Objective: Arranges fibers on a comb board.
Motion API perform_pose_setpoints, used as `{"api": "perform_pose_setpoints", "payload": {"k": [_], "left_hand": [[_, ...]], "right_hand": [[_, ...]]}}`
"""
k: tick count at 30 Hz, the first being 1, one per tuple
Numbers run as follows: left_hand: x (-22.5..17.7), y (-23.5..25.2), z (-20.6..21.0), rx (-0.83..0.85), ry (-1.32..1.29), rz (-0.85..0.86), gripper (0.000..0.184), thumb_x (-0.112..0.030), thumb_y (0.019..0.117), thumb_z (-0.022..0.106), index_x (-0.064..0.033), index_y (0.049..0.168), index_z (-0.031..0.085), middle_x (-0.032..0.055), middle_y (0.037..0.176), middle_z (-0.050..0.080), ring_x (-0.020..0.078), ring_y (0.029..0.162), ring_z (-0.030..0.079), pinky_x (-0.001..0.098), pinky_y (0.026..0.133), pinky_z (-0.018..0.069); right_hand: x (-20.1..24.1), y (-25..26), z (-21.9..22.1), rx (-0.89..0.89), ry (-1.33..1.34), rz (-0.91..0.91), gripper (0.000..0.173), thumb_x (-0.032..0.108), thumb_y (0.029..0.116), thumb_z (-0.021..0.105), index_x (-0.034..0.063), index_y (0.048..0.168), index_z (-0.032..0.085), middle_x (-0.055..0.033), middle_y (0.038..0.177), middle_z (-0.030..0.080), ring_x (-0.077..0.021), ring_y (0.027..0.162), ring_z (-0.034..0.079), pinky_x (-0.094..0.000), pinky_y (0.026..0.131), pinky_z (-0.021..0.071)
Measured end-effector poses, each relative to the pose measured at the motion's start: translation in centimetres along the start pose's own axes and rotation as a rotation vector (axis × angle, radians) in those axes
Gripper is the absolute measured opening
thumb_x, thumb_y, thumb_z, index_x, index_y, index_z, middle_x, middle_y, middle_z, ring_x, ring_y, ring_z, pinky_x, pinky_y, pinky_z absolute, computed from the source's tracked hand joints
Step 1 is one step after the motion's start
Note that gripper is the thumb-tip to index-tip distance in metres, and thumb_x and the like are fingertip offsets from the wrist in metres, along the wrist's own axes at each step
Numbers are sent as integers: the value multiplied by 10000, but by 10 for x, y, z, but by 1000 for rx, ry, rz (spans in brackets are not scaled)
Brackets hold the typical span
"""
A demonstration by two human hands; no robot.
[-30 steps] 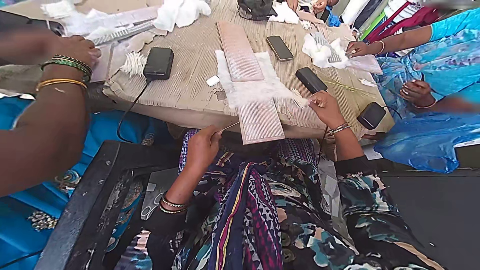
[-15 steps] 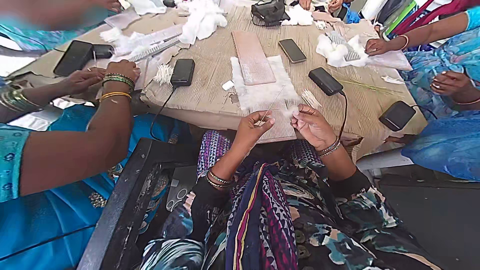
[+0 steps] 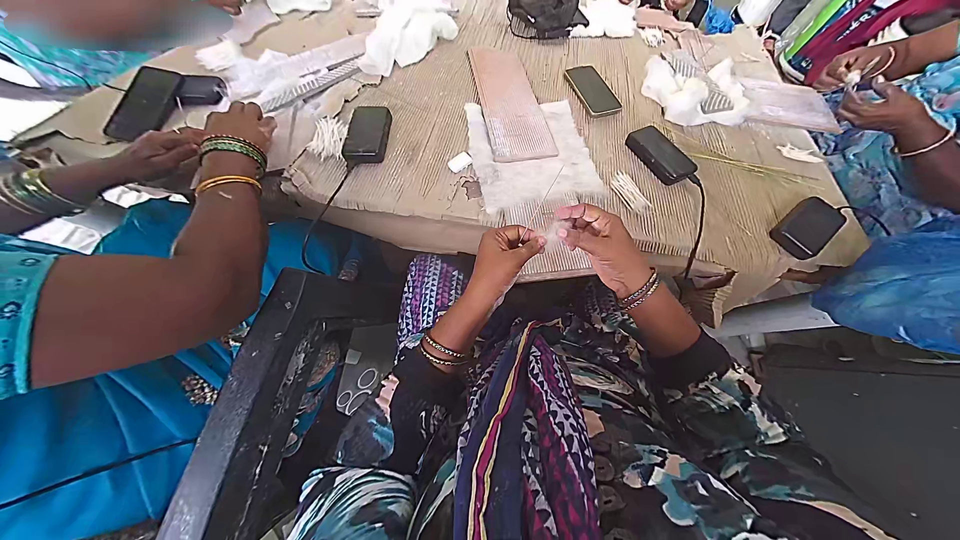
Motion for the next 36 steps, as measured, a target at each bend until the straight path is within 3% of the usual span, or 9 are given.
{"api": "perform_pose_setpoints", "payload": {"k": [3, 15, 18, 20, 22, 26, 30, 33, 36], "left_hand": [[0, -1, -4, -13, 6, 6, 130, 35, 939, 677, -27, 825, 681, -44, 701, 644, -21, 589, 524, 147, 561, 430], [15, 5, -11, -123, 85, -74, 136, -30, 977, 668, -5, 845, 682, -18, 712, 655, 3, 609, 531, 173, 587, 430], [18, 3, -17, -116, 242, -31, 283, -162, 1047, 602, 0, 1275, 645, 71, 886, 657, 109, 752, 593, 293, 735, 512], [17, -1, -22, -97, 529, 61, 416, -226, 1102, 469, -57, 1475, 541, 161, 1053, 698, 251, 875, 659, 462, 809, 539], [9, -8, -22, -108, 823, 181, 368, -128, 1088, 453, -70, 1410, 621, 179, 1158, 712, 329, 978, 704, 551, 854, 555], [5, -23, -14, -141, 1112, 322, 390, 10, 976, 546, -133, 1284, 738, 158, 877, 655, 314, 685, 660, 479, 575, 527], [12, -26, -7, -156, 1184, 332, 400, 32, 929, 567, -118, 1246, 759, 164, 816, 648, 325, 644, 657, 472, 541, 517], [18, -28, -4, -168, 1214, 320, 393, 39, 915, 573, -96, 1231, 762, 175, 855, 669, 330, 654, 675, 478, 542, 534], [20, -31, 0, -158, 1229, 310, 357, 26, 917, 581, -75, 1205, 768, 186, 884, 694, 349, 673, 694, 503, 553, 544]], "right_hand": [[2, 2, 3, -77, -39, -62, 190, -83, 883, 653, 89, 956, 684, 70, 838, 690, 13, 706, 615, -164, 677, 532], [-18, 10, 0, -145, -96, 35, 186, -86, 872, 696, 55, 987, 661, 41, 799, 674, -10, 676, 630, -183, 655, 554], [-26, 15, -3, -133, -502, -14, 224, 20, 872, 746, 11, 1086, 680, -54, 897, 697, -74, 752, 637, -252, 716, 544], [-31, 18, -5, -132, -765, -22, 314, 109, 853, 778, 14, 1149, 727, -156, 1019, 731, -280, 934, 682, -505, 851, 537], [-31, 18, -5, -155, -912, -44, 368, 163, 836, 810, 26, 1169, 733, -204, 1102, 709, -417, 1068, 626, -636, 920, 447], [-27, 14, -9, -161, -1004, -47, 434, 214, 848, 824, 27, 1220, 700, -214, 1159, 680, -442, 1092, 599, -649, 888, 429], [-22, 9, -10, -132, -965, -194, 404, 137, 890, 690, -9, 1266, 662, -234, 1218, 649, -449, 1119, 593, -636, 891, 437], [-23, 9, -3, 78, -1043, -395, 455, 263, 992, 517, -16, 1335, 625, -174, 1458, 581, -378, 1342, 548, -574, 1080, 421], [-33, 8, 10, 392, -1262, -399, 669, 480, 1059, 387, -5, 1514, 471, -160, 1636, 379, -342, 1519, 357, -614, 1210, 254]]}}
Point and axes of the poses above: each hand's wrist, its own y-axis towards the middle knuckle, its own z-axis out of the palm, x = y × z, the point moved 3 cm from there along y, towards the middle knuckle
